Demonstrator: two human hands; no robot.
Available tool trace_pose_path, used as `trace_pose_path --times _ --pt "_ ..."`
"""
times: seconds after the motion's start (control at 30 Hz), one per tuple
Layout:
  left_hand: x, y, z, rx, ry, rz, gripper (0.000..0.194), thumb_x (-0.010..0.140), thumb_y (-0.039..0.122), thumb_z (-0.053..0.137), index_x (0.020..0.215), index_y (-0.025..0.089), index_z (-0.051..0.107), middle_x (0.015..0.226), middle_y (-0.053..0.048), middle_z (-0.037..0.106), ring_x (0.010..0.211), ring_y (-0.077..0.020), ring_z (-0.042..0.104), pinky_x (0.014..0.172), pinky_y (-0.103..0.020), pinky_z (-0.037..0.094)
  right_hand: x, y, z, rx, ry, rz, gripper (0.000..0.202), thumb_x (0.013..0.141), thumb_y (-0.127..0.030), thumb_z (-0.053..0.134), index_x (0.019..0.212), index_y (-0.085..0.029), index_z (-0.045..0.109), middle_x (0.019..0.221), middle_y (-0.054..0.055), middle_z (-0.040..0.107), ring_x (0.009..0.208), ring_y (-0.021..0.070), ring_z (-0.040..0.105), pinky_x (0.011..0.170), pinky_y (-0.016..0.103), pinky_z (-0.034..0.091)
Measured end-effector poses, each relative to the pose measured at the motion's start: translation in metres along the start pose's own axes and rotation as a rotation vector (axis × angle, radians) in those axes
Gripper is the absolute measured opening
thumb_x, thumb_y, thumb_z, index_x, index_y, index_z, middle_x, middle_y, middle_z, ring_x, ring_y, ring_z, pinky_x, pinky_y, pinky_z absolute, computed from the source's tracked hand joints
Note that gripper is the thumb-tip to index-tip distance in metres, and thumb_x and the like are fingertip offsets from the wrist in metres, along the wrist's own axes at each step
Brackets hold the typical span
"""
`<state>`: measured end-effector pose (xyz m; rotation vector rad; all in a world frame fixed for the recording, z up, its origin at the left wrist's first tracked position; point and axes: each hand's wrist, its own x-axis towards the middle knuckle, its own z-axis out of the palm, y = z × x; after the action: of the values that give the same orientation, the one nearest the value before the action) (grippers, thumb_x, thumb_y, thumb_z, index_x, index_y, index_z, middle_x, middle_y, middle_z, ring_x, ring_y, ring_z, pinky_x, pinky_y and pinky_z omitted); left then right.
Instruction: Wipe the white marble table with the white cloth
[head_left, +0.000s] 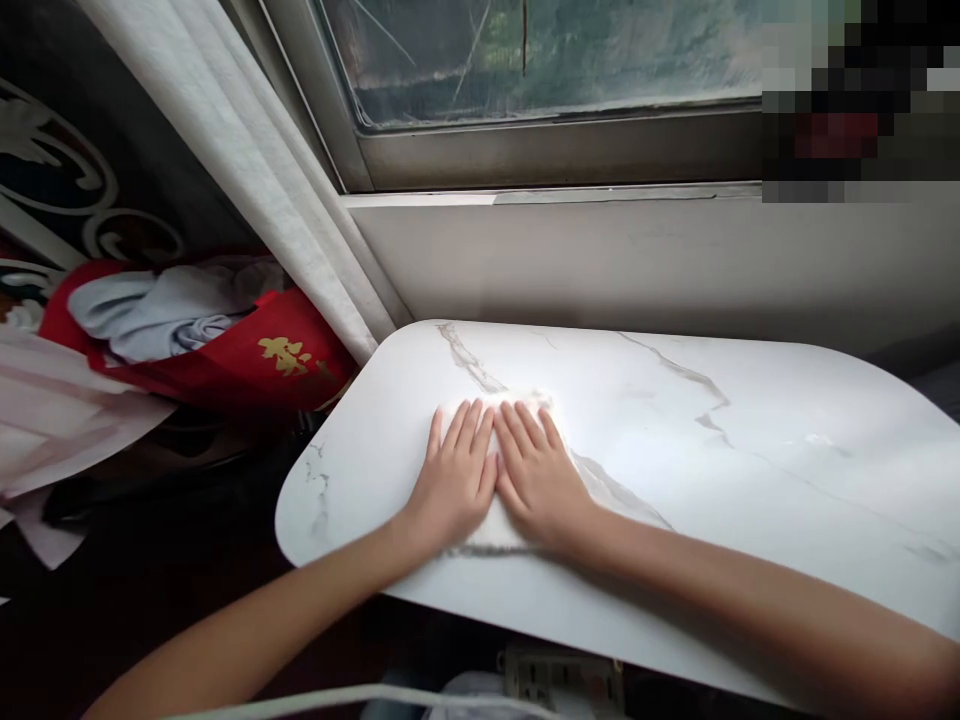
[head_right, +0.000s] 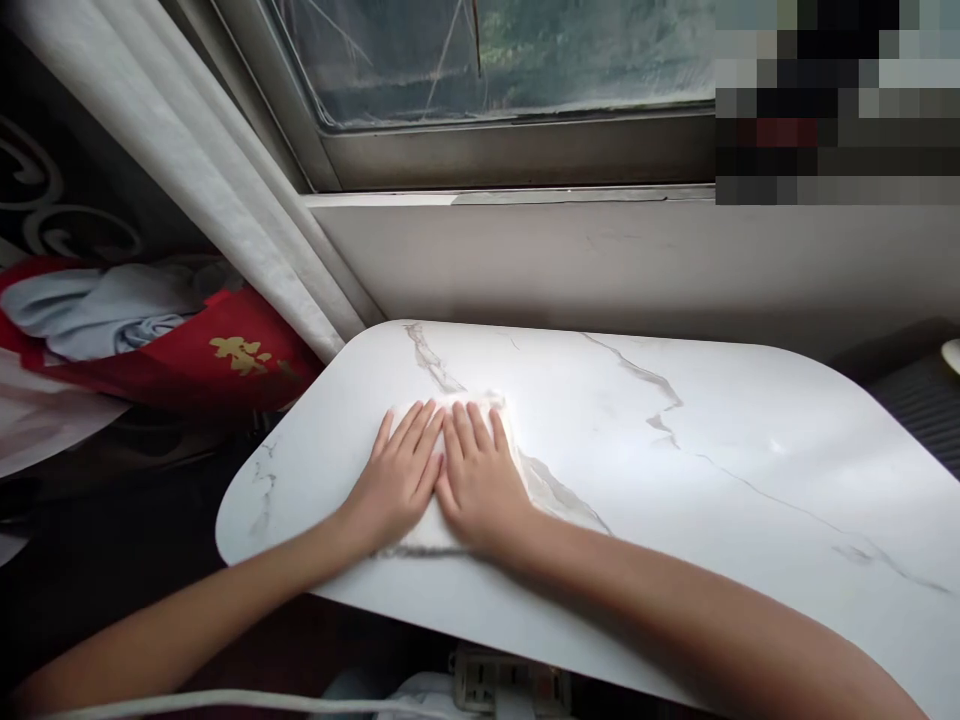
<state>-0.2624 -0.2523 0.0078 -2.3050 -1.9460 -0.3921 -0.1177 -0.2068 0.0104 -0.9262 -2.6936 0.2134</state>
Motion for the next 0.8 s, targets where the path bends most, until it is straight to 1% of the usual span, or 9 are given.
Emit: trace_pose_path --times 0.1,0.17,0.27,0.33,0.4,0.5,0.67,0.73,0.8 --pt "-0.041 0.034 -0.008 -0.04 0.011 0.062 0.069 0.089 0.025 0.034 0.148 0.018 0.0 0.149 -0.01 0.023 0.137 -0.029 0.018 0.112 -0.056 0.012 -0.053 -0.012 -0.013 0.08 -0.052 -0.073 0.06 0.093 -0.033 0.028 0.146 -0.009 0.015 0.152 0.01 0.013 0.14 0.0278 0.005 0.113 0.053 0.009" --pt "-0.056 0.05 -0.011 -0.069 -0.01 0.111 0.075 0.087 0.027 0.037 0.147 0.019 -0.008 0.15 -0.009 0.02 0.137 -0.0299 0.017 0.112 -0.058 0.012 -0.079 -0.014 -0.021 0.126 -0.07 -0.083 0.062 0.092 -0.032 0.031 0.147 -0.014 0.009 0.152 0.006 0.011 0.14 0.0268 0.004 0.114 0.053 0.01" --pt "-0.057 0.063 -0.011 -0.091 -0.055 0.16 0.075 0.088 0.029 0.036 0.147 0.017 -0.008 0.15 -0.01 0.018 0.138 -0.0302 0.016 0.112 -0.058 0.009 -0.096 -0.009 -0.027 0.163 -0.069 -0.051 0.064 0.092 -0.03 0.033 0.147 -0.017 0.005 0.152 0.004 0.009 0.14 0.0252 0.005 0.114 0.052 0.011" --pt "-0.043 0.063 -0.007 -0.091 -0.077 0.17 0.069 0.089 0.029 0.035 0.148 0.013 0.002 0.15 -0.011 0.019 0.138 -0.0305 0.015 0.112 -0.057 0.008 -0.091 -0.001 -0.027 0.155 -0.073 -0.005 0.063 0.091 -0.03 0.033 0.147 -0.014 0.009 0.152 0.005 0.009 0.14 0.0243 0.005 0.115 0.05 0.01" --pt "-0.019 0.058 -0.001 -0.082 -0.097 0.16 0.062 0.09 0.029 0.032 0.147 0.009 0.016 0.149 -0.013 0.023 0.138 -0.0302 0.016 0.112 -0.057 0.006 -0.074 0.011 -0.024 0.125 -0.088 0.068 0.061 0.091 -0.03 0.031 0.146 -0.009 0.015 0.152 0.008 0.011 0.14 0.0238 0.005 0.115 0.048 0.009" --pt "0.036 0.042 0.012 -0.064 -0.112 0.112 0.053 0.092 0.026 0.026 0.142 0.009 0.03 0.147 -0.013 0.029 0.138 -0.0265 0.019 0.112 -0.054 0.007 -0.031 0.039 -0.017 0.052 -0.074 0.187 0.057 0.093 -0.028 0.023 0.144 -0.003 0.022 0.151 0.013 0.018 0.14 0.0241 0.01 0.114 0.047 0.008" --pt "0.15 0.015 0.042 -0.054 -0.103 0.072 0.049 0.092 0.023 0.025 0.139 0.013 0.034 0.147 -0.011 0.031 0.137 -0.0218 0.024 0.112 -0.049 0.009 0.048 0.113 -0.012 -0.095 0.044 0.288 0.054 0.092 -0.024 0.024 0.141 0.001 0.029 0.148 0.017 0.026 0.138 0.0258 0.018 0.112 0.045 0.009" --pt "0.19 0.013 0.052 -0.055 -0.082 0.063 0.049 0.092 0.022 0.026 0.139 0.013 0.035 0.147 -0.01 0.032 0.136 -0.0211 0.024 0.112 -0.048 0.009 0.069 0.143 -0.014 -0.109 0.056 0.312 0.054 0.092 -0.023 0.025 0.141 -0.001 0.029 0.148 0.016 0.028 0.137 0.0237 0.021 0.111 0.043 0.01" --pt "0.219 0.015 0.06 -0.06 -0.069 0.049 0.048 0.091 0.022 0.027 0.138 0.015 0.037 0.146 -0.009 0.034 0.135 -0.0202 0.026 0.111 -0.048 0.01 0.082 0.166 -0.017 -0.121 0.075 0.35 0.053 0.091 -0.021 0.025 0.141 -0.002 0.03 0.148 0.015 0.029 0.136 0.0223 0.023 0.111 0.042 0.012"
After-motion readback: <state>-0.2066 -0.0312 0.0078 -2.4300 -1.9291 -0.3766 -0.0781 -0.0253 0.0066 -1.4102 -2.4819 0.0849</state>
